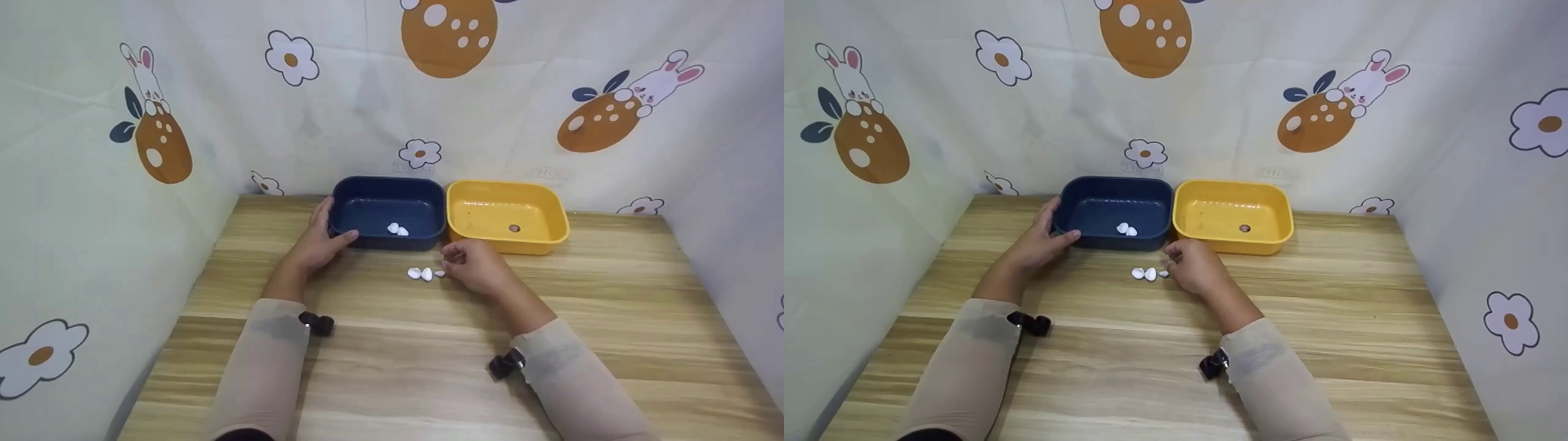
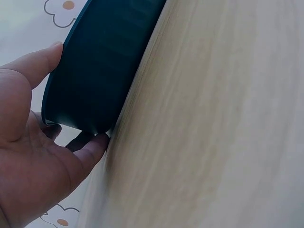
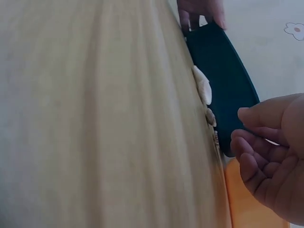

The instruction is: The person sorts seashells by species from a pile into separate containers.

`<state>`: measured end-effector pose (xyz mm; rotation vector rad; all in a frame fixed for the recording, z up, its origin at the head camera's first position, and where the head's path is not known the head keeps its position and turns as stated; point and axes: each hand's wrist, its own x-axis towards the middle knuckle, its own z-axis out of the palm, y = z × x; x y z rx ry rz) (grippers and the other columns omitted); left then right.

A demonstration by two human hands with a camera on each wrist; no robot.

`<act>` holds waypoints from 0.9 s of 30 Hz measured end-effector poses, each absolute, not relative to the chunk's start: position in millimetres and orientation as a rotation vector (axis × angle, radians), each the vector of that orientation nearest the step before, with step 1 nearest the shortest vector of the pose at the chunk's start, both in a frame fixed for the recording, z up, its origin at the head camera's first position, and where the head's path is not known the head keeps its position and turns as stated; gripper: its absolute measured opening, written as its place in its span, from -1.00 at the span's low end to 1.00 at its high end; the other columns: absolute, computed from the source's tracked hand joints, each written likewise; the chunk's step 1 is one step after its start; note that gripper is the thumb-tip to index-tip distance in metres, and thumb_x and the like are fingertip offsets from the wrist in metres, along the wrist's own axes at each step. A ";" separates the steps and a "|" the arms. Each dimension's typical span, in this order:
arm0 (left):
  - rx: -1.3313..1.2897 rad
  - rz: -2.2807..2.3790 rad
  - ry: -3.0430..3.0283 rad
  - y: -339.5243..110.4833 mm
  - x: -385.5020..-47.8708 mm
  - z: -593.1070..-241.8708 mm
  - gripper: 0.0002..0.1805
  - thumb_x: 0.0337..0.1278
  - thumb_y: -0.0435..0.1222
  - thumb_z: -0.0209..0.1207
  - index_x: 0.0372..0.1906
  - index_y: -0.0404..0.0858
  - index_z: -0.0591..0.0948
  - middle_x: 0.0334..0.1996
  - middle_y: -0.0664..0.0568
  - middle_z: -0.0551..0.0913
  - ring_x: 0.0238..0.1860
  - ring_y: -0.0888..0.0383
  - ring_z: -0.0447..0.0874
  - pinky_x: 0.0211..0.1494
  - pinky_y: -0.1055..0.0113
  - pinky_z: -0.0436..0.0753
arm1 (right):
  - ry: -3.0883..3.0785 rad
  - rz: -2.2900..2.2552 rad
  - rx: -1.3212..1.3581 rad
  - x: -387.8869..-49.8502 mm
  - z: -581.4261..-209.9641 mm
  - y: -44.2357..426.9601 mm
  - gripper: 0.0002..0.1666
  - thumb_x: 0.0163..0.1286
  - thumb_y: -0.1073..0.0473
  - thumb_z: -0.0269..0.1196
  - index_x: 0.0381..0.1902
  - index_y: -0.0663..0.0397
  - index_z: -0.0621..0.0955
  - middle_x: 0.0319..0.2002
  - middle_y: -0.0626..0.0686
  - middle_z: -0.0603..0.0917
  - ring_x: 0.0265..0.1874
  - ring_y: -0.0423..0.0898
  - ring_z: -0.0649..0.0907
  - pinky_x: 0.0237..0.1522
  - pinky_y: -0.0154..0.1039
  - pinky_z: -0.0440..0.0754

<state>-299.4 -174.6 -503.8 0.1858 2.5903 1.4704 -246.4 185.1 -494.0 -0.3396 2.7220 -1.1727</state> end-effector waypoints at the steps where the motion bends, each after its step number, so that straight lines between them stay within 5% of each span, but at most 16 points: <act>1: 0.185 1.474 2.589 -174.5 -299.7 -503.9 0.17 0.38 0.10 0.34 0.79 -0.02 -0.17 0.80 0.00 -0.26 0.80 -0.11 -0.27 0.82 -0.13 -0.12 | 2.725 -1.153 -0.348 -246.5 -494.8 184.7 -0.67 0.42 0.28 0.39 0.11 0.20 0.77 -0.05 0.13 0.83 -0.08 -0.02 0.75 0.07 -0.05 0.76; 12: 0.193 1.492 2.593 -174.7 -301.1 -506.3 0.18 0.37 0.08 0.35 0.79 -0.02 -0.17 0.80 0.00 -0.25 0.80 -0.12 -0.25 0.82 -0.13 -0.12 | 2.768 -0.943 -0.494 -247.6 -501.6 190.1 -0.57 0.32 0.31 0.37 0.16 0.13 0.77 0.11 0.18 0.74 0.18 0.13 0.66 0.40 0.13 0.58; 27: 0.201 1.488 2.587 -174.9 -302.1 -507.4 0.18 0.37 0.09 0.36 0.78 -0.04 -0.16 0.80 -0.01 -0.26 0.80 -0.11 -0.25 0.82 -0.14 -0.11 | 2.765 -0.904 -0.496 -246.8 -502.0 188.9 -0.72 0.26 0.38 0.35 -0.08 0.12 0.82 -0.20 0.04 0.81 -0.17 -0.10 0.69 0.04 -0.10 0.70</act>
